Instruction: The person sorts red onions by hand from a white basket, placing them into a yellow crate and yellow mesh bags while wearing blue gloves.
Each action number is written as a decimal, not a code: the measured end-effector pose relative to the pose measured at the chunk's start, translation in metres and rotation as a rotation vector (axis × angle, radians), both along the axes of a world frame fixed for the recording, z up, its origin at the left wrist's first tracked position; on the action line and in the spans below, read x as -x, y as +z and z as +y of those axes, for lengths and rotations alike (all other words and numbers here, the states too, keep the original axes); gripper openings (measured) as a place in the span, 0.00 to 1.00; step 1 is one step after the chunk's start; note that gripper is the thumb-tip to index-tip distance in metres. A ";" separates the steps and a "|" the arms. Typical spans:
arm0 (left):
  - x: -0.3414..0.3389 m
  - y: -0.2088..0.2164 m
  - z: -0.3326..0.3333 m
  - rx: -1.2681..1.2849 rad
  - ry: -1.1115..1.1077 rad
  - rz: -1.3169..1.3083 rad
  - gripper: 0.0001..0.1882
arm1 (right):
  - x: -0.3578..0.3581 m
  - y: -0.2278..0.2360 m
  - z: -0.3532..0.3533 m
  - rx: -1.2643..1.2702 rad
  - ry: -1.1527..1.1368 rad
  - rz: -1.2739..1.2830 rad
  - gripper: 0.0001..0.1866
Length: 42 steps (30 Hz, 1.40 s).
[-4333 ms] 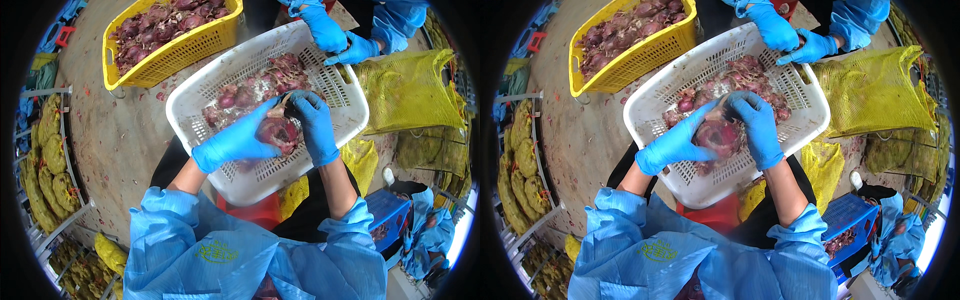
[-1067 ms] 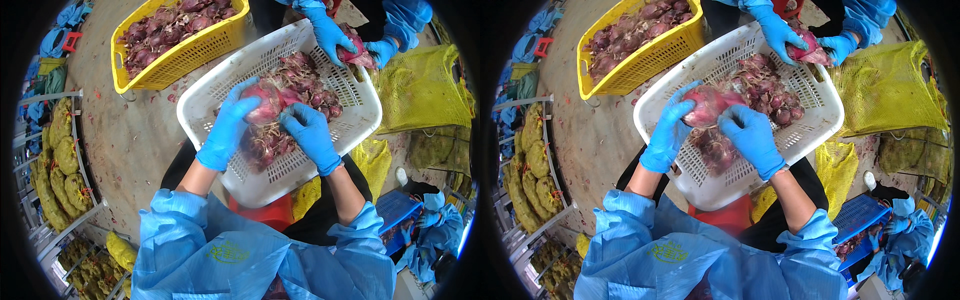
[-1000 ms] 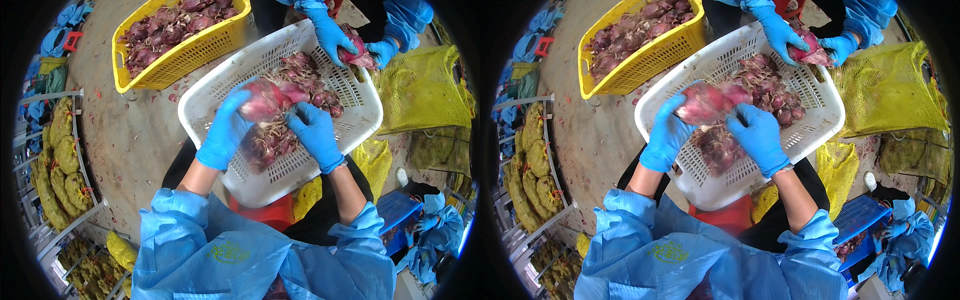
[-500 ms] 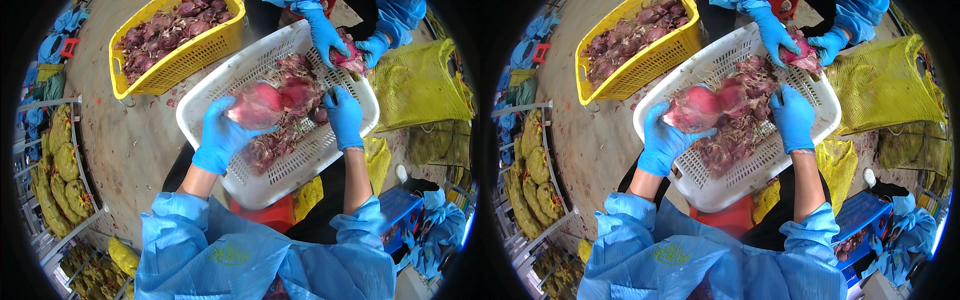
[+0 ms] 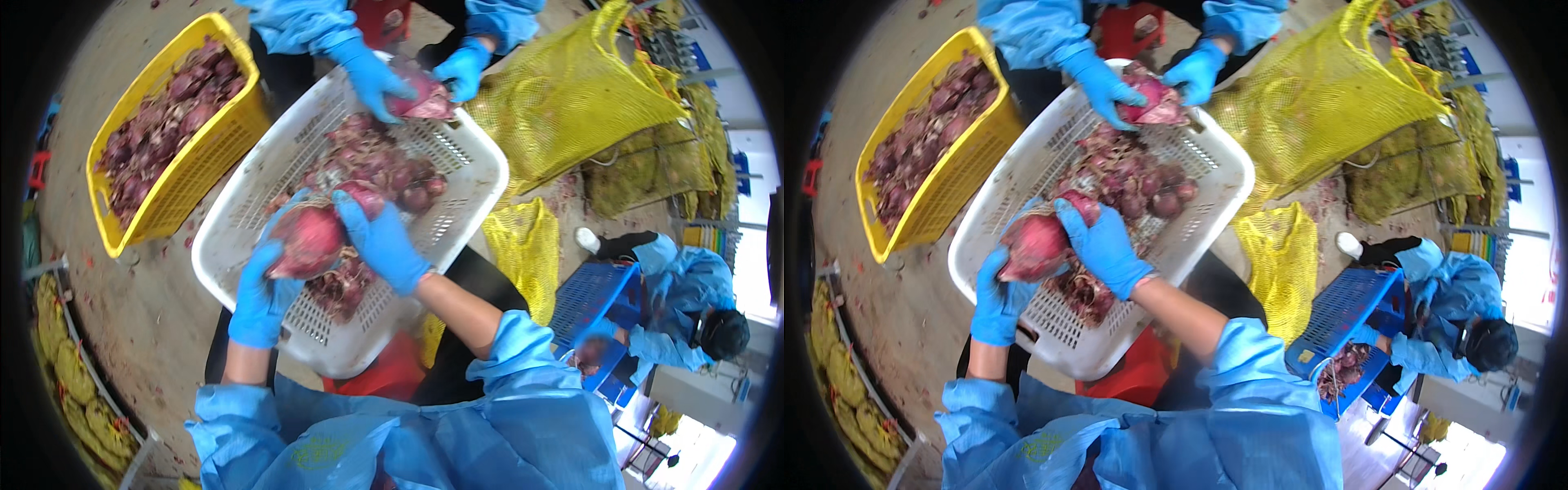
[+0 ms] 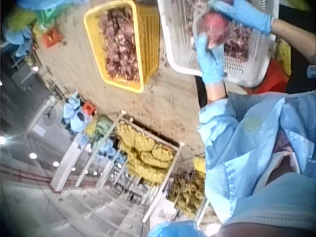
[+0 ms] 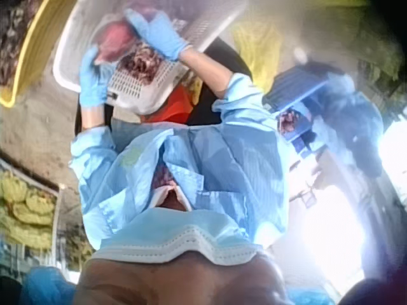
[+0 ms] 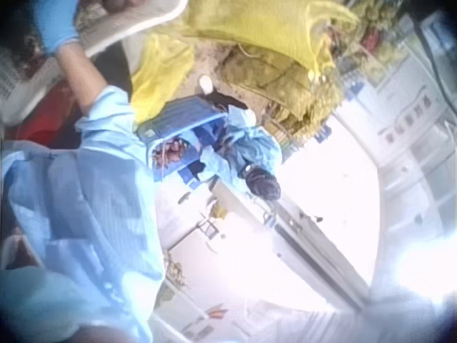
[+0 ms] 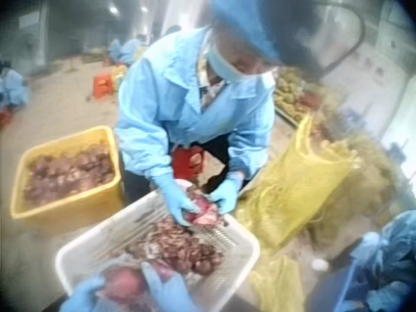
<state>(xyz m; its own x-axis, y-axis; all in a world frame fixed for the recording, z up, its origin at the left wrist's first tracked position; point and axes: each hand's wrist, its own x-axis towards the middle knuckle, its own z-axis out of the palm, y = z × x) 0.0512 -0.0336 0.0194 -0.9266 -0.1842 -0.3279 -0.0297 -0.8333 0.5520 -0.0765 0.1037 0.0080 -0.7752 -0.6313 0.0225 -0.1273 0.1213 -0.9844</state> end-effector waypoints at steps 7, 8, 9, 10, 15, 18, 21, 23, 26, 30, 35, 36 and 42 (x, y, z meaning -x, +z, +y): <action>-0.017 0.002 0.005 0.006 0.013 0.070 0.49 | 0.022 0.011 0.001 0.224 -0.295 -0.894 0.18; -0.020 0.003 0.006 0.006 0.011 0.104 0.50 | 0.026 0.003 0.003 0.027 -0.146 -0.673 0.18; -0.019 0.008 0.005 0.017 0.003 0.093 0.50 | 0.031 -0.012 0.007 -0.170 0.003 -0.447 0.20; -0.017 0.012 0.003 0.026 -0.008 0.085 0.50 | 0.028 -0.016 0.010 -0.369 0.153 -0.143 0.22; 0.002 0.015 -0.004 0.280 0.135 -0.136 0.42 | 0.019 -0.013 0.030 -0.655 0.352 0.407 0.39; 0.022 0.009 0.012 0.283 0.124 -0.167 0.36 | 0.029 0.015 0.035 -0.070 0.410 -0.040 0.50; 0.022 -0.003 0.022 0.262 -0.030 -0.080 0.38 | 0.004 0.033 0.032 -0.032 0.328 0.042 0.50; 0.037 0.001 0.031 0.212 -0.144 -0.037 0.41 | 0.012 0.029 0.046 -0.041 0.181 -0.077 0.50; 0.058 0.008 0.041 0.131 -0.228 0.015 0.43 | 0.044 0.067 0.086 0.097 -0.087 -0.467 0.43; 0.072 -0.022 0.037 0.126 -0.339 -0.078 0.34 | 0.141 0.150 0.170 -0.281 -0.470 0.712 0.42; 0.077 -0.027 0.041 0.197 -0.324 -0.174 0.26 | 0.320 0.254 0.245 -0.673 -0.896 1.028 0.44; 0.081 -0.027 0.045 0.187 -0.330 -0.179 0.26 | 0.350 0.269 0.260 -0.845 -0.961 0.990 0.45; 0.077 -0.032 0.034 0.161 -0.314 -0.126 0.28 | 0.405 0.253 0.285 -0.581 -0.974 0.931 0.31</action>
